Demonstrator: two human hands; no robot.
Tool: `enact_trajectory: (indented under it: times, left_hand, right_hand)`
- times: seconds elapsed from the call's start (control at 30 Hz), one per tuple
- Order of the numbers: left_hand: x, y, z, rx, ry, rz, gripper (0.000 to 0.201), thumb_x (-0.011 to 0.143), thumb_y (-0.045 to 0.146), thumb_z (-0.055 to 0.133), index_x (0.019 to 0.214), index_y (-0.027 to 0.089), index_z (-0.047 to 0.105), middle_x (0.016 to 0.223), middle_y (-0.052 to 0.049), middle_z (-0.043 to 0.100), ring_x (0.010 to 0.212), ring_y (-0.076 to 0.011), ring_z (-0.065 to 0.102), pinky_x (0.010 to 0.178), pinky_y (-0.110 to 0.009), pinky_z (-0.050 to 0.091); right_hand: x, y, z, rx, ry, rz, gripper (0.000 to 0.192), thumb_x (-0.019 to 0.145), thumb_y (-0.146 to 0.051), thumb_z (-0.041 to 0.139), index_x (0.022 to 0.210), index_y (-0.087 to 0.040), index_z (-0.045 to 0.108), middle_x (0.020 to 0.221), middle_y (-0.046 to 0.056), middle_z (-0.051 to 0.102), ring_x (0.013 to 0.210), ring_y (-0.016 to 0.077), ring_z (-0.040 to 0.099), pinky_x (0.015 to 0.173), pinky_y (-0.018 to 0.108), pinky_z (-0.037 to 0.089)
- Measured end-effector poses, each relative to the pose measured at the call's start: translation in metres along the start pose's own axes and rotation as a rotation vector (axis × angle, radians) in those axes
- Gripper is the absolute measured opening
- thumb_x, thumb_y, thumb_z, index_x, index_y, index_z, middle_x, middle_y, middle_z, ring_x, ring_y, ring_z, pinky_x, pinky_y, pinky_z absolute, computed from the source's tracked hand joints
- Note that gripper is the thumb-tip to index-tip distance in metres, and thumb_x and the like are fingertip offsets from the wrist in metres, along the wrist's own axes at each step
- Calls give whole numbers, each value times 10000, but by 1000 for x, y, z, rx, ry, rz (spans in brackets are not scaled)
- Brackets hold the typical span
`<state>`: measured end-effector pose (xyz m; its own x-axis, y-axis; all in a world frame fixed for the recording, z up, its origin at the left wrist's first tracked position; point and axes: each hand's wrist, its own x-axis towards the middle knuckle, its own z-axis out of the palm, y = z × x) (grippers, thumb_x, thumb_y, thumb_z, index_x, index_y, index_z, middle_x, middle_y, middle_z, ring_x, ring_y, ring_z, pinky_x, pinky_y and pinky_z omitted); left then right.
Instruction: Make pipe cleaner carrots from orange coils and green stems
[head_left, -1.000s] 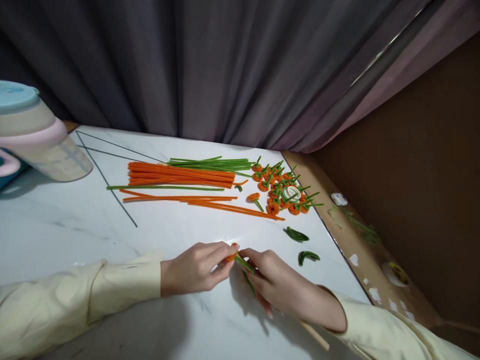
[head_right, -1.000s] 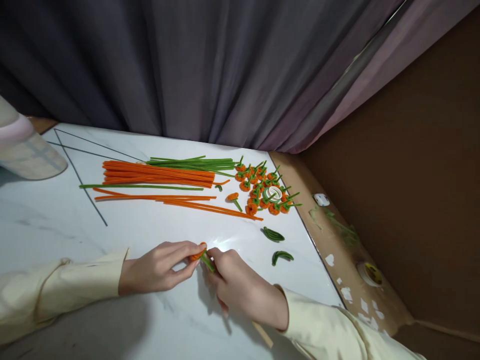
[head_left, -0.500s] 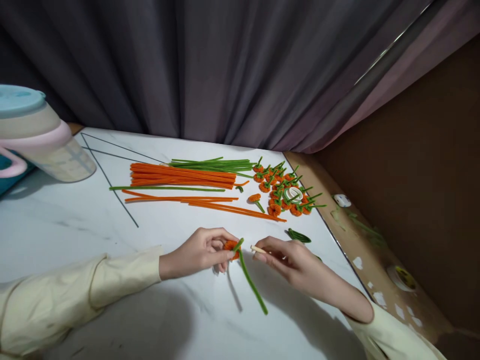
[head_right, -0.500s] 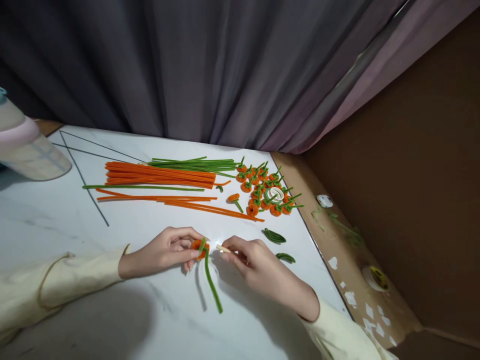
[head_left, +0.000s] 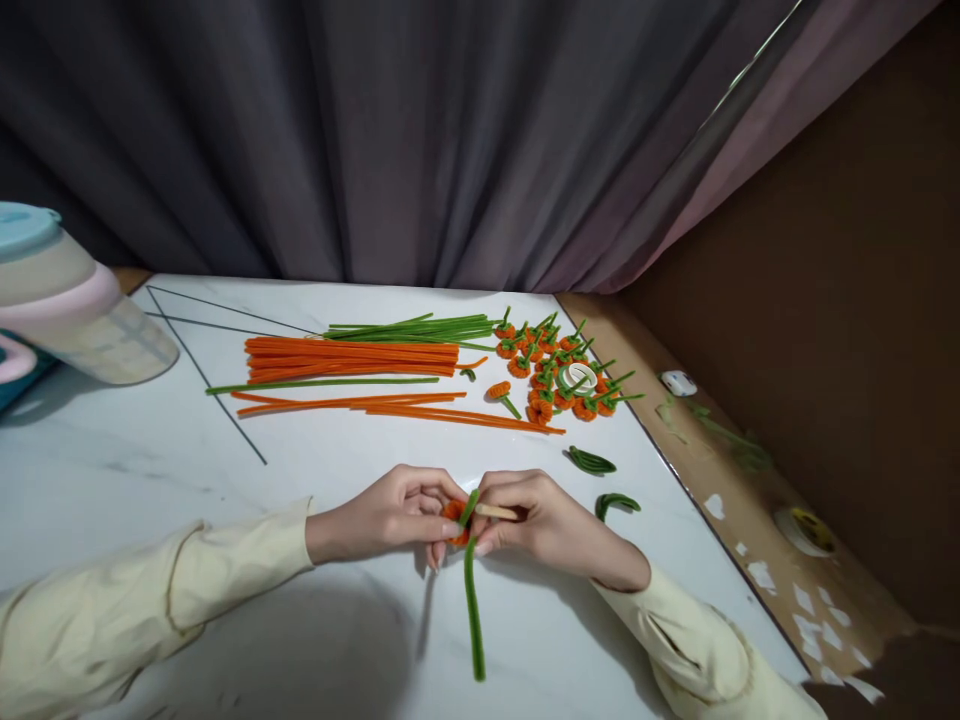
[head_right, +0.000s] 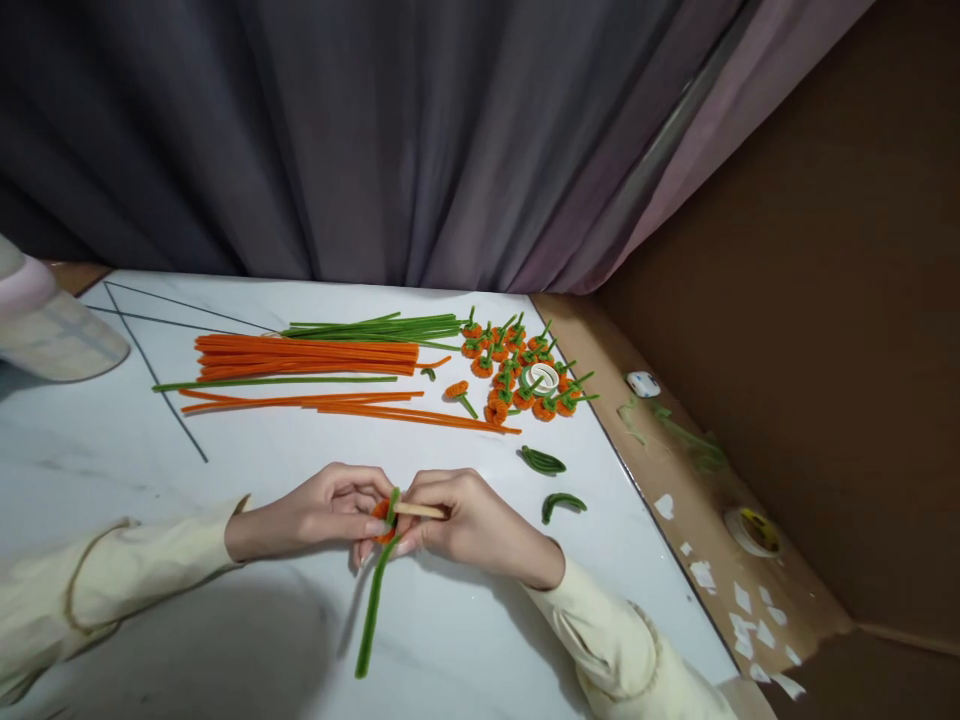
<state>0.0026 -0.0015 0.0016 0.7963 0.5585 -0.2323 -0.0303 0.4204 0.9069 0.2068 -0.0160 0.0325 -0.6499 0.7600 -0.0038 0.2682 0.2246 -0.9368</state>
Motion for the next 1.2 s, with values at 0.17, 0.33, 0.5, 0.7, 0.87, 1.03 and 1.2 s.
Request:
enact_trajectory:
  times: [0.17, 0.33, 0.5, 0.7, 0.87, 1.03, 1.2]
  left_hand:
    - [0, -3, 2, 8, -1, -5, 279, 742, 308, 696, 880, 120, 542, 665, -1, 606, 529, -99, 596, 522, -216, 493]
    - [-1, -4, 2, 66, 15, 20, 273, 757, 307, 681, 897, 118, 542, 660, 0, 592, 542, -103, 588, 546, -231, 497]
    - [-2, -6, 2, 129, 37, 97, 257, 795, 307, 645, 937, 109, 564, 742, -33, 604, 598, -114, 590, 572, -242, 496]
    - [-2, -6, 1, 68, 26, 116, 290, 817, 319, 633, 1001, 107, 559, 782, -51, 614, 641, -125, 616, 639, -270, 517]
    - [-5, -2, 1, 123, 1, 142, 304, 803, 277, 649, 1047, 122, 553, 856, -63, 620, 706, -134, 617, 670, -274, 521]
    - [-3, 0, 2, 203, 82, 181, 254, 823, 277, 617, 1009, 112, 569, 794, -54, 642, 665, -129, 618, 634, -262, 530]
    - [-2, 2, 6, 238, 190, 172, 217, 830, 323, 602, 879, 113, 585, 654, -17, 625, 579, -144, 640, 579, -267, 545]
  right_hand:
    - [-1, -1, 0, -24, -8, -15, 376, 796, -473, 636, 639, -132, 630, 635, 6, 541, 574, 93, 488, 539, 196, 382]
    - [-3, -2, 3, -10, 11, 6, 361, 782, -446, 661, 616, -128, 622, 640, 16, 562, 564, 95, 489, 533, 201, 381]
    - [-4, -2, 7, -21, 91, 17, 352, 762, -426, 690, 593, -128, 606, 619, 13, 555, 546, 94, 471, 509, 204, 351]
    - [-5, -3, 13, -29, 218, -5, 237, 774, -272, 690, 607, -133, 595, 608, -14, 517, 506, 66, 397, 480, 195, 302]
    - [-7, -2, 17, -81, 274, -16, 181, 767, -202, 680, 622, -138, 594, 606, -23, 494, 494, 61, 347, 472, 200, 277]
    - [-10, -1, 22, -168, 344, -67, 134, 793, -152, 608, 661, -154, 587, 658, -1, 543, 549, 84, 437, 509, 200, 322]
    - [-10, -1, 13, -166, 275, -45, 50, 805, -125, 586, 783, -159, 616, 757, 28, 609, 621, 105, 521, 549, 199, 379]
